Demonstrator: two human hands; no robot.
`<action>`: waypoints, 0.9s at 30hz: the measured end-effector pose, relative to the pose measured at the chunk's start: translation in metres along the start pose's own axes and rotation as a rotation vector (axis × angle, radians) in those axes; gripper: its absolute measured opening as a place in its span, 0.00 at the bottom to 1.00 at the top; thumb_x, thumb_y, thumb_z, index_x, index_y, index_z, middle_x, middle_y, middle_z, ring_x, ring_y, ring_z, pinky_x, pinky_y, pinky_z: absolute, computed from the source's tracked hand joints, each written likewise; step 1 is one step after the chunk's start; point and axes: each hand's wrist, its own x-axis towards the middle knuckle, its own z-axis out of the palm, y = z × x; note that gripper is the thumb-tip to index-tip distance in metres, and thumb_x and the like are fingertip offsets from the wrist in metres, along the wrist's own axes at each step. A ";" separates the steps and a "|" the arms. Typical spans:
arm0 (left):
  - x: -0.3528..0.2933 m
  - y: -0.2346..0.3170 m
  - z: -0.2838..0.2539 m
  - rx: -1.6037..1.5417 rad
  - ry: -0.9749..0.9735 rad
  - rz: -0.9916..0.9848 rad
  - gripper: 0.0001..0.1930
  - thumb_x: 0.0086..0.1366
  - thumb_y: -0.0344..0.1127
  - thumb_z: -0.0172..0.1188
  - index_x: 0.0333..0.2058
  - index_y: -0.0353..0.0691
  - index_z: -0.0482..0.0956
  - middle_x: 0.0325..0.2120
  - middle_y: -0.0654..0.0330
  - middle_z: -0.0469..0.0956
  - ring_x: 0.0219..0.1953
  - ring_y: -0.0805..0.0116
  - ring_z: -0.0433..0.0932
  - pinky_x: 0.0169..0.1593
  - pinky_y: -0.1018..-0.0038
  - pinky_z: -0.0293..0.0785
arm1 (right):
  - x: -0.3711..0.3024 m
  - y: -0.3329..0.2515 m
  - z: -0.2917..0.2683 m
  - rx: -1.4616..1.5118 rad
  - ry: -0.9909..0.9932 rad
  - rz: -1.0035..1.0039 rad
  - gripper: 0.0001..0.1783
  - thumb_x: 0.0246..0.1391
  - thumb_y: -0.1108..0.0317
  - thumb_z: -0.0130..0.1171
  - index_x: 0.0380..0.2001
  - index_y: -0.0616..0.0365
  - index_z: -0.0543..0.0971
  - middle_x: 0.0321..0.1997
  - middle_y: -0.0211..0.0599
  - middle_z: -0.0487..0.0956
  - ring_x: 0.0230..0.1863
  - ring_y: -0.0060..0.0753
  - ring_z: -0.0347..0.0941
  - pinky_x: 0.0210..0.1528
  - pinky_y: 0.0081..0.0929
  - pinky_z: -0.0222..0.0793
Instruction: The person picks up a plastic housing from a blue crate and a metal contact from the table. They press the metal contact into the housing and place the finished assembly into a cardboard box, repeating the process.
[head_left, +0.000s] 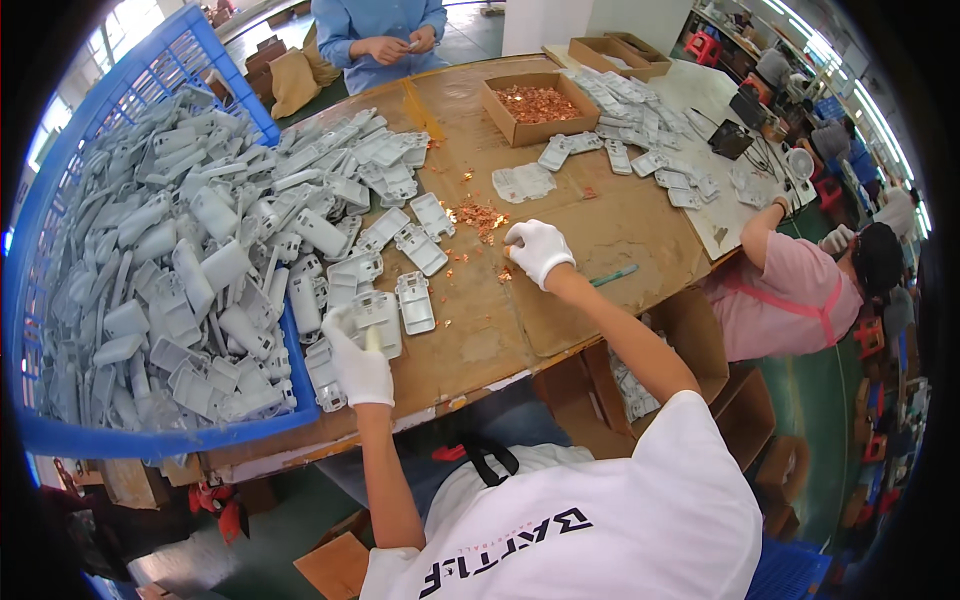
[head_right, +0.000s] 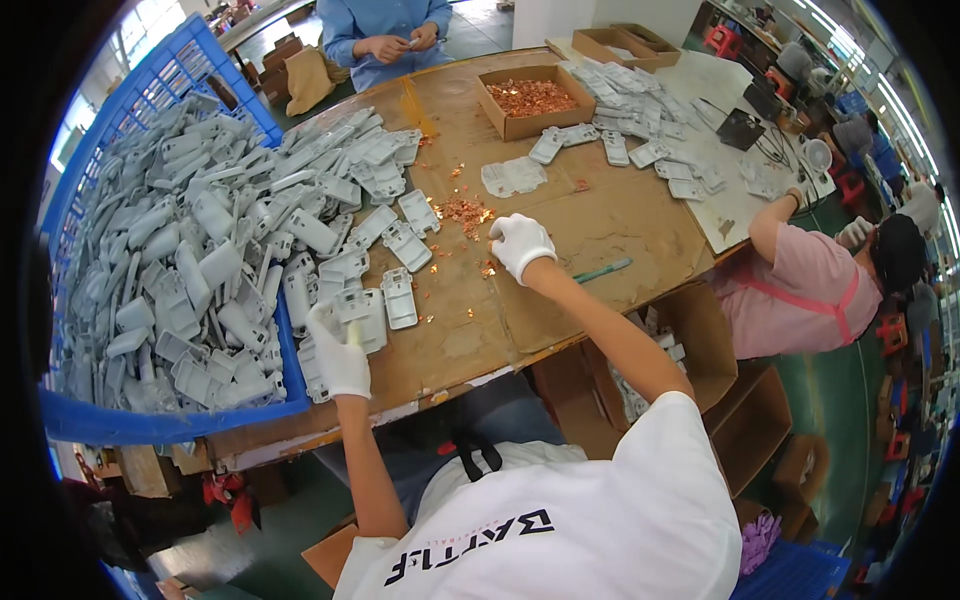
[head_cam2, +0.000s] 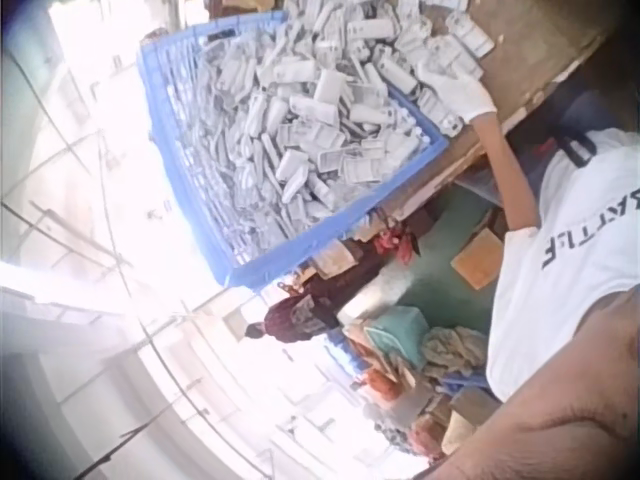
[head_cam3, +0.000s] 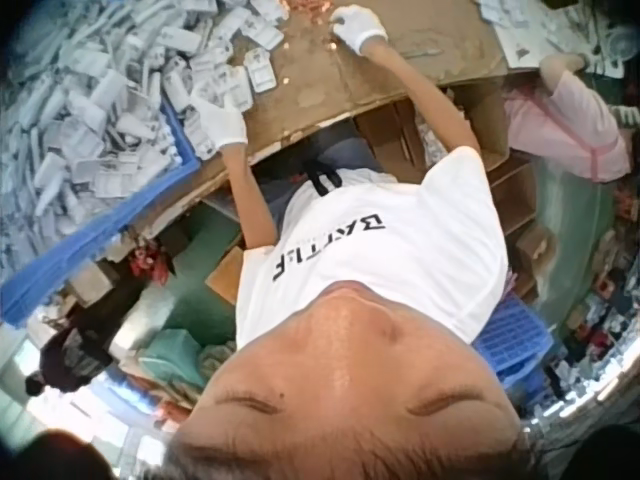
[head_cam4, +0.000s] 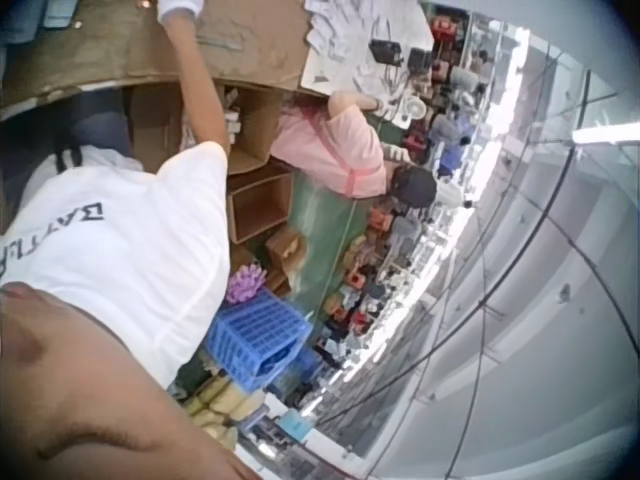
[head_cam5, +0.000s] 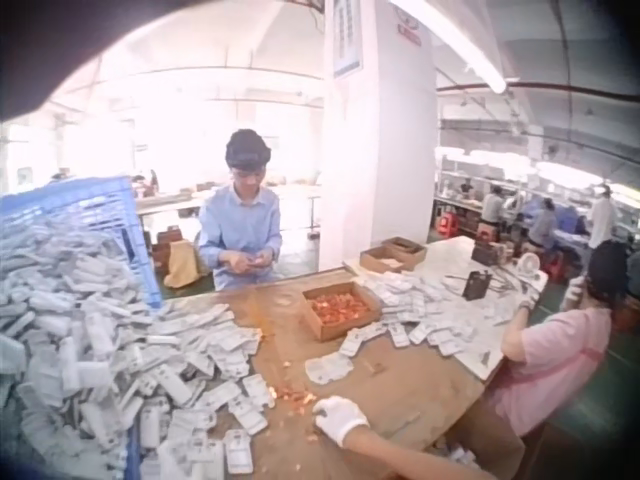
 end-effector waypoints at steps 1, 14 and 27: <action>0.000 0.007 -0.001 -0.137 -0.080 -0.048 0.31 0.56 0.19 0.59 0.59 0.43 0.63 0.50 0.54 0.74 0.46 0.61 0.75 0.50 0.68 0.72 | 0.001 -0.005 0.000 -0.052 -0.014 -0.002 0.08 0.48 0.63 0.61 0.33 0.51 0.83 0.38 0.41 0.80 0.42 0.47 0.77 0.47 0.40 0.73; -0.017 0.034 0.034 -0.189 -0.118 0.202 0.23 0.53 0.23 0.64 0.50 0.34 0.75 0.41 0.50 0.78 0.44 0.55 0.78 0.49 0.68 0.72 | 0.007 -0.018 -0.014 -0.278 -0.086 -0.165 0.07 0.54 0.72 0.56 0.37 0.56 0.78 0.41 0.46 0.80 0.43 0.48 0.79 0.45 0.40 0.75; -0.047 0.076 0.036 -0.106 -0.033 0.192 0.20 0.53 0.24 0.62 0.48 0.38 0.75 0.41 0.52 0.78 0.45 0.52 0.78 0.48 0.66 0.74 | -0.083 -0.117 -0.008 0.338 0.411 -0.632 0.14 0.38 0.81 0.63 0.33 0.57 0.78 0.33 0.37 0.75 0.33 0.38 0.74 0.37 0.29 0.71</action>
